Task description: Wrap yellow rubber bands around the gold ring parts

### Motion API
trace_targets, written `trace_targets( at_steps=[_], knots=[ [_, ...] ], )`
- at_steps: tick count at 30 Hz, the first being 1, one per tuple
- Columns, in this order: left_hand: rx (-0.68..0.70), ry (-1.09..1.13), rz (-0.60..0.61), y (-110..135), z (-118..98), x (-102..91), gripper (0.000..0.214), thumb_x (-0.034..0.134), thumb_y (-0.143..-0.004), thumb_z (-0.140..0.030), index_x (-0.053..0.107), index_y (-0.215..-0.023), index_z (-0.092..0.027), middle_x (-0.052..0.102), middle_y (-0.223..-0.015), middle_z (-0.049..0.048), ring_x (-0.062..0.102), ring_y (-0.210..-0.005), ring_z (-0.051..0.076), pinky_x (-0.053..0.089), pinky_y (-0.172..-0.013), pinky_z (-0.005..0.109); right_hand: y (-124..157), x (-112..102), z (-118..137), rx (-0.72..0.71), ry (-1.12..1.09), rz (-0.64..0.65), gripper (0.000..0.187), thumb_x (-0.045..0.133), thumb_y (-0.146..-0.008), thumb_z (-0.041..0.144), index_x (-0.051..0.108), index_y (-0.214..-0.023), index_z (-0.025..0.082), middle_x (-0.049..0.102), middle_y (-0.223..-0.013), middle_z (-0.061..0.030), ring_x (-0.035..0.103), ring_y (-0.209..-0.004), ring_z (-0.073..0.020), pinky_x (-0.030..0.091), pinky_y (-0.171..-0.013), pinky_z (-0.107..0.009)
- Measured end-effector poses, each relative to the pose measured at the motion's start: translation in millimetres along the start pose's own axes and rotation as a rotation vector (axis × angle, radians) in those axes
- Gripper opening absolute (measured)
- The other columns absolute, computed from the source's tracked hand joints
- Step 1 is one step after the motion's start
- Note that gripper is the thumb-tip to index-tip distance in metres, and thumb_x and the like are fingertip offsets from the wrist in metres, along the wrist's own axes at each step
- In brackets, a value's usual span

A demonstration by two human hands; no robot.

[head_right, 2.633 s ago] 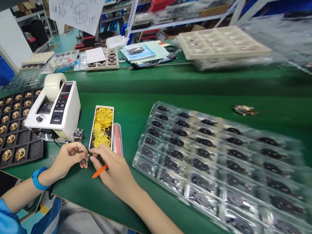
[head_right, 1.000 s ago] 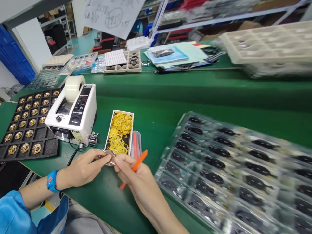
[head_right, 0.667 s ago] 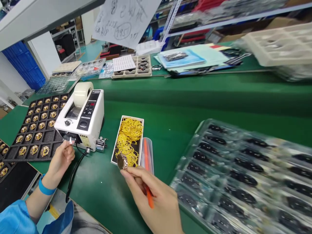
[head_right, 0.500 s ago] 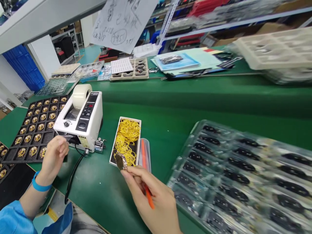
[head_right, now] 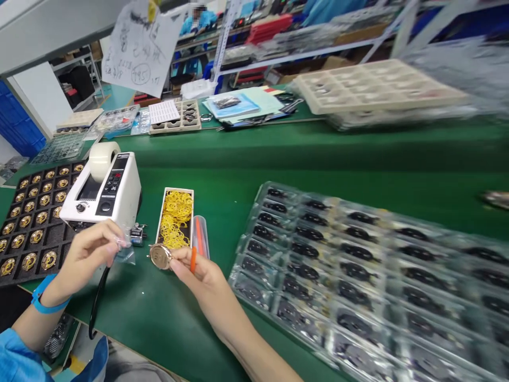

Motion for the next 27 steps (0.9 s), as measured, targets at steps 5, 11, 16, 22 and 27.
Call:
trace_targets(
  at_steps=[5, 11, 16, 22, 27],
  knots=[
    [-0.271, 0.175, 0.329, 2.6, 39.0, 61.1, 0.033, 0.058, -0.084, -0.043, 0.056, -0.066, -0.015, 0.038, -0.051, -0.0062, 0.030, -0.048, 0.007, 0.021, -0.046, 0.022, 2.4, 8.2, -10.9, 0.099, -0.058, 0.085, 0.051, 0.064, -0.074, 0.070, 0.058, -0.074, 0.019, 0.044, -0.064, 0.0020, 0.038, -0.060, -0.0133, 0.034, -0.058, -0.026],
    [-0.287, 0.123, 0.346, 3.8, 52.1, 65.9, 0.031, 0.058, -0.084, -0.039, 0.056, -0.065, -0.015, 0.038, -0.052, -0.0061, 0.027, -0.051, 0.007, 0.018, -0.046, 0.022, 5.0, 10.9, -10.6, 0.120, -0.064, 0.099, 0.052, 0.064, -0.073, 0.071, 0.056, -0.072, 0.020, 0.045, -0.067, 0.0014, 0.039, -0.064, -0.0147, 0.034, -0.060, -0.027],
    [-0.290, 0.112, 0.358, 3.1, 52.5, 66.1, 0.028, 0.057, -0.083, -0.036, 0.054, -0.065, -0.016, 0.040, -0.053, -0.0057, 0.028, -0.051, 0.007, 0.019, -0.047, 0.022, 5.8, 13.2, -8.8, 0.128, -0.085, 0.107, 0.049, 0.067, -0.072, 0.069, 0.059, -0.073, 0.020, 0.045, -0.064, 0.0025, 0.038, -0.061, -0.0139, 0.035, -0.060, -0.027],
    [-0.292, 0.081, 0.348, 3.3, 55.5, 65.8, 0.028, 0.056, -0.083, -0.035, 0.051, -0.063, -0.017, 0.038, -0.052, -0.0062, 0.029, -0.050, 0.007, 0.020, -0.047, 0.023, 8.0, 15.2, -7.8, 0.110, -0.091, 0.124, 0.046, 0.067, -0.075, 0.065, 0.057, -0.071, 0.021, 0.044, -0.063, 0.0033, 0.037, -0.060, -0.0130, 0.035, -0.060, -0.026],
    [-0.290, 0.061, 0.337, 4.3, 56.9, 65.5, 0.027, 0.056, -0.083, -0.033, 0.051, -0.063, -0.017, 0.042, -0.053, -0.0057, 0.032, -0.051, 0.007, 0.022, -0.047, 0.022, 8.2, 15.1, -7.3, 0.109, -0.093, 0.126, 0.045, 0.066, -0.076, 0.065, 0.057, -0.072, 0.021, 0.044, -0.064, 0.0031, 0.039, -0.061, -0.0133, 0.037, -0.062, -0.026]
  ],
)
Point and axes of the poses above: each hand's wrist, its own y-axis away from the middle knuckle, its own x-axis out of the palm, z = x × y, the point moved 10 cm from there along -y, towards the middle knuckle
